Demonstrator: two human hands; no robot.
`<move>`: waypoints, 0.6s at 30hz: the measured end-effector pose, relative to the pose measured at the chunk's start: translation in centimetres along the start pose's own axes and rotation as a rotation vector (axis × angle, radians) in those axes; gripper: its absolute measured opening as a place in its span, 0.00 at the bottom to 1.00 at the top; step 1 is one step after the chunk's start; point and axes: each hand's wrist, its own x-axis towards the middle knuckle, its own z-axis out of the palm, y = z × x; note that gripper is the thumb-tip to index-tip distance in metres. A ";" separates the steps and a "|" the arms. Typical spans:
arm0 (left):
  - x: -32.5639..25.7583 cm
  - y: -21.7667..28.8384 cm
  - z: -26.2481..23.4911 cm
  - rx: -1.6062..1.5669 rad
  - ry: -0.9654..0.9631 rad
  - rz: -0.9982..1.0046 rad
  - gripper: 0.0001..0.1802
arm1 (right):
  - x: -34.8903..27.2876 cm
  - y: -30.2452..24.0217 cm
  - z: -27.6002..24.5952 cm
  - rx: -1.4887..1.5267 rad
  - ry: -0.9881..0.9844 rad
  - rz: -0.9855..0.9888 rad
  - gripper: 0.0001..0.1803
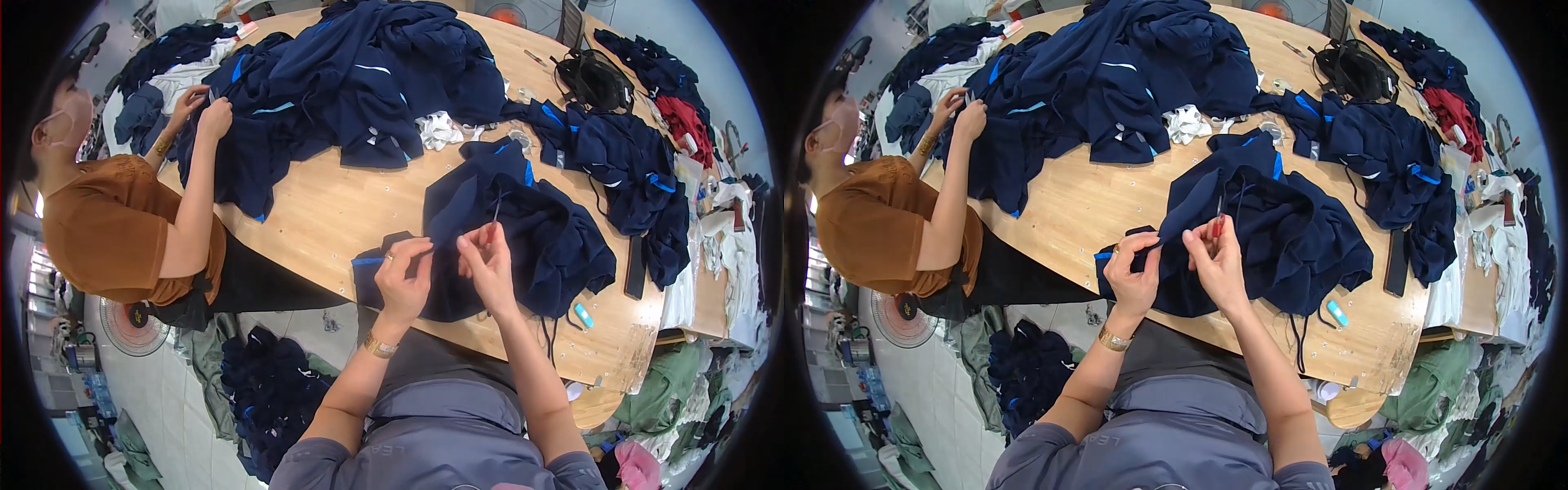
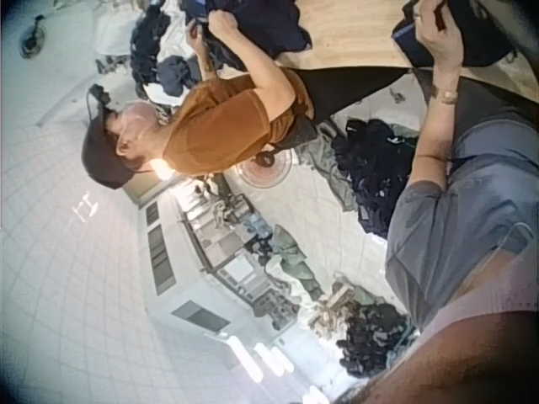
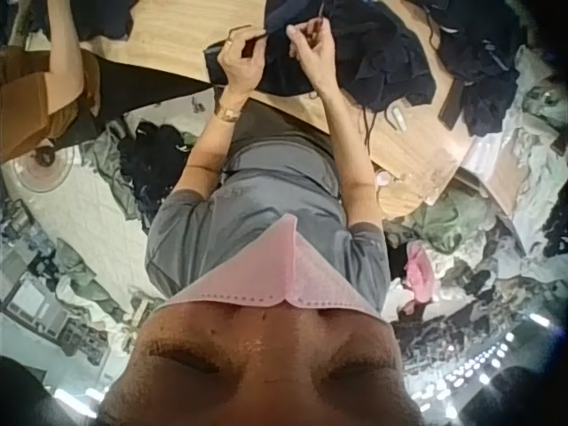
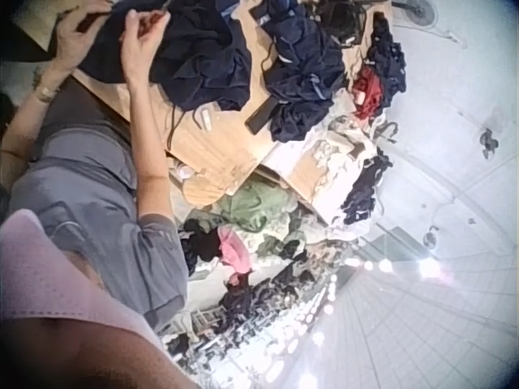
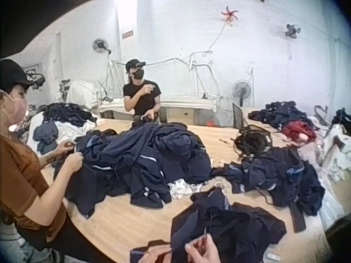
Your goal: Trimming excess loose threads from navy blue athletic garments using small hand snips.
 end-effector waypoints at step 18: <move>-0.8 -0.6 0.2 -0.086 -0.034 0.008 0.07 | -1.5 -1.0 -1.8 -0.791 -0.201 -0.058 0.22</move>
